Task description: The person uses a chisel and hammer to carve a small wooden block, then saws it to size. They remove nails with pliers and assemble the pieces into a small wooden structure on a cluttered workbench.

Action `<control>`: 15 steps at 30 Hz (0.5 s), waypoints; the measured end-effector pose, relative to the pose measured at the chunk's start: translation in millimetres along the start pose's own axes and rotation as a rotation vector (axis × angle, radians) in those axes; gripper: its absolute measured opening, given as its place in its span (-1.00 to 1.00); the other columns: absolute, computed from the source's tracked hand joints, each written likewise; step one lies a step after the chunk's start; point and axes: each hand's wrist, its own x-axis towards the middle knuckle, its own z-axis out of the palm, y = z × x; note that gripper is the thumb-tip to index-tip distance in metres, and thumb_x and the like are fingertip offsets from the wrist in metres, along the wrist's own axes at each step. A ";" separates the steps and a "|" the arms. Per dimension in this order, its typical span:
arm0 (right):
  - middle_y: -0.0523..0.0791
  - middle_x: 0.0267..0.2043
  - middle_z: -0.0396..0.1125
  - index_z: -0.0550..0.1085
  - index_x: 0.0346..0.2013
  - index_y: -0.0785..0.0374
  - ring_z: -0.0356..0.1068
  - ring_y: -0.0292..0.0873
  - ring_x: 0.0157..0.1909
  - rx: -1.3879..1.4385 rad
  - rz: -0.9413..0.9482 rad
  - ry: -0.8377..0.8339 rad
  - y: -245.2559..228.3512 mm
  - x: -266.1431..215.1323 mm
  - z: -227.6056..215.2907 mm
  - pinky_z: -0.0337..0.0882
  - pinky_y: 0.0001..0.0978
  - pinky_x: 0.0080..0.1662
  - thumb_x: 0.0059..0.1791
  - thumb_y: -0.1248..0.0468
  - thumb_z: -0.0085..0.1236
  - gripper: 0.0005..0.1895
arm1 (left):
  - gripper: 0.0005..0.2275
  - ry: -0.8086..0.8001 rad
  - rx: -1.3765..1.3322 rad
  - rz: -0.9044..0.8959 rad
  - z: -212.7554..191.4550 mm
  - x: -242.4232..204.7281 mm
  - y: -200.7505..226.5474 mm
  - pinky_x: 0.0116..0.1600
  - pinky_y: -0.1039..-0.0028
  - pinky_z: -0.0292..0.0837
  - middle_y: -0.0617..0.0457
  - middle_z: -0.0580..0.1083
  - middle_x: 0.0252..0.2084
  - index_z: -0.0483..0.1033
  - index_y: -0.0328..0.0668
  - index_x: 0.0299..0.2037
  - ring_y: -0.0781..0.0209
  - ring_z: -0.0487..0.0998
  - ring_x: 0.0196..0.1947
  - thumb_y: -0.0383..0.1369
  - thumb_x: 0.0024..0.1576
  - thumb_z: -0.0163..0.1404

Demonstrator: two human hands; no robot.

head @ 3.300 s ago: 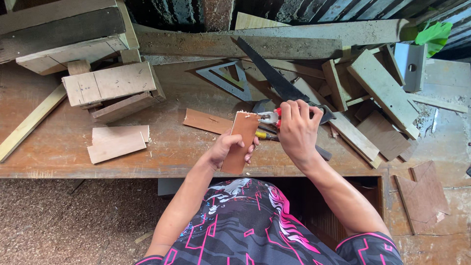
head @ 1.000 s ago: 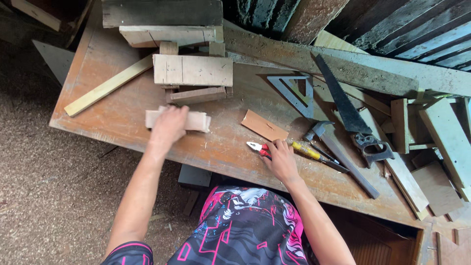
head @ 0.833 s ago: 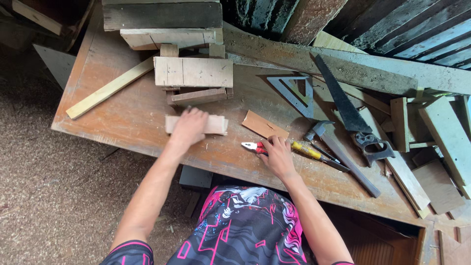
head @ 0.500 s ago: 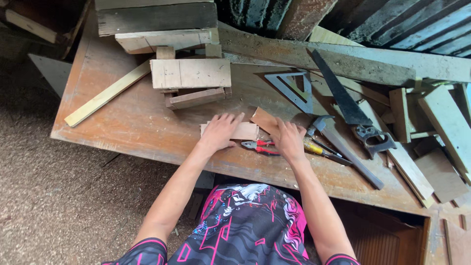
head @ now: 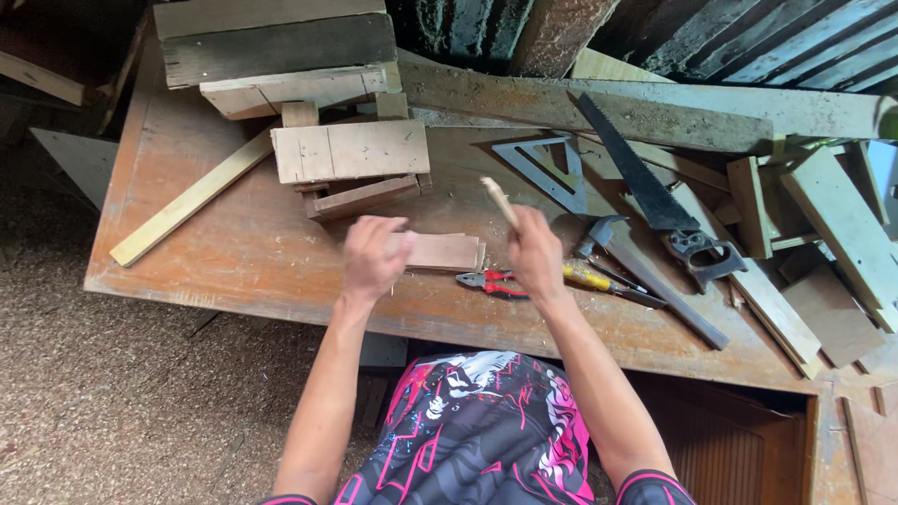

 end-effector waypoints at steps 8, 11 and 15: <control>0.15 0.26 0.20 0.21 0.33 0.20 0.19 0.19 0.28 -0.301 -0.516 -0.348 -74.3 4.0 37.5 0.11 0.18 0.23 -0.22 -0.25 0.30 -0.01 | -0.57 0.090 0.103 0.008 -30.9 -12.1 -3.9 0.15 0.10 0.34 -0.07 0.52 -0.10 0.52 -0.21 -0.07 0.01 0.46 0.02 -0.06 0.01 0.15; 0.11 0.28 0.20 0.11 0.41 0.30 0.17 0.15 0.31 -0.277 -0.433 -0.438 -73.0 8.3 36.7 0.07 0.12 0.30 -0.23 -0.21 0.33 0.11 | -0.18 -0.221 0.173 0.179 -40.7 3.5 10.4 0.26 0.03 0.21 -0.23 0.46 0.13 0.41 -0.40 0.14 -0.12 0.42 0.17 0.08 -0.26 0.26; 0.10 0.28 0.21 0.10 0.39 0.37 0.20 0.11 0.27 -0.250 -0.430 -0.482 -64.8 15.4 47.2 0.12 0.06 0.30 -0.27 -0.08 0.41 0.12 | -0.20 -0.538 0.304 0.113 -29.6 14.9 19.5 0.36 0.15 0.18 -0.10 0.46 0.14 0.39 -0.35 0.23 -0.01 0.43 0.21 -0.12 -0.26 0.33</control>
